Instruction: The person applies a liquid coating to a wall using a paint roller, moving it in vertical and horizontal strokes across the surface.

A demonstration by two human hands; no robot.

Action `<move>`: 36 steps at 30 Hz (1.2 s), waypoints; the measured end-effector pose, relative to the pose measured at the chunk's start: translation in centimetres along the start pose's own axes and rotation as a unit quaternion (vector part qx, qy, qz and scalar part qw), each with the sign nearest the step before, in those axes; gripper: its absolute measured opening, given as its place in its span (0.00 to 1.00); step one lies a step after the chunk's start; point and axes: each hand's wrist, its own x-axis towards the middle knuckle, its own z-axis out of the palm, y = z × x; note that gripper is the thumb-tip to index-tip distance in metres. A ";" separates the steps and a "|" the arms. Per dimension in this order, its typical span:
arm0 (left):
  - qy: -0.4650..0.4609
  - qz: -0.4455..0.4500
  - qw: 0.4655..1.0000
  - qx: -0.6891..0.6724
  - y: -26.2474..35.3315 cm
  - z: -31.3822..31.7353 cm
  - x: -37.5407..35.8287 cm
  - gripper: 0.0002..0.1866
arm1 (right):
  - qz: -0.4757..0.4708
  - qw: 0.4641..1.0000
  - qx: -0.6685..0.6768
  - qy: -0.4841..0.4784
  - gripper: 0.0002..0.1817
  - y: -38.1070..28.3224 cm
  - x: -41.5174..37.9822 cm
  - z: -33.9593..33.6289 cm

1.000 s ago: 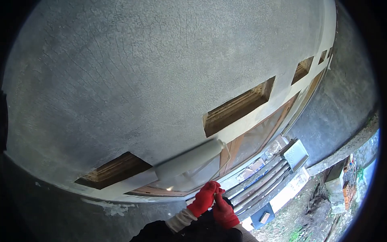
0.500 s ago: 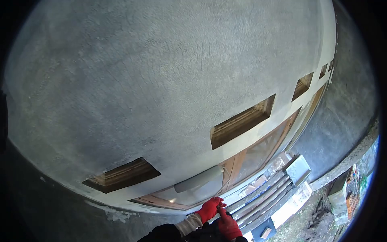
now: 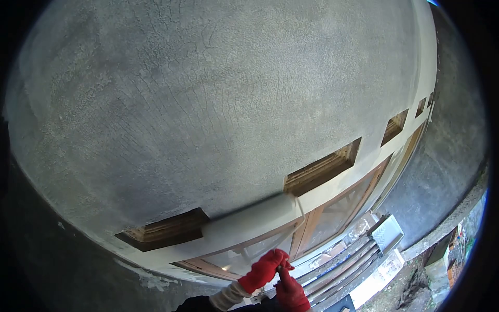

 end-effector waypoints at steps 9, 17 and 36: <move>-0.033 0.141 0.989 -0.009 8.1 4.5 0.0 0.16 | -0.044 0.997 0.047 0.037 0.37 -7.4 5.6 -0.1; 0.095 0.087 0.990 -0.053 -0.8 3.5 -3.3 0.15 | 0.017 1.000 -0.014 -0.005 0.35 0.4 -4.0 1.4; 0.036 0.411 0.905 0.102 22.7 11.8 -1.2 0.27 | -0.276 0.933 -0.104 0.206 0.40 -25.5 21.8 -4.9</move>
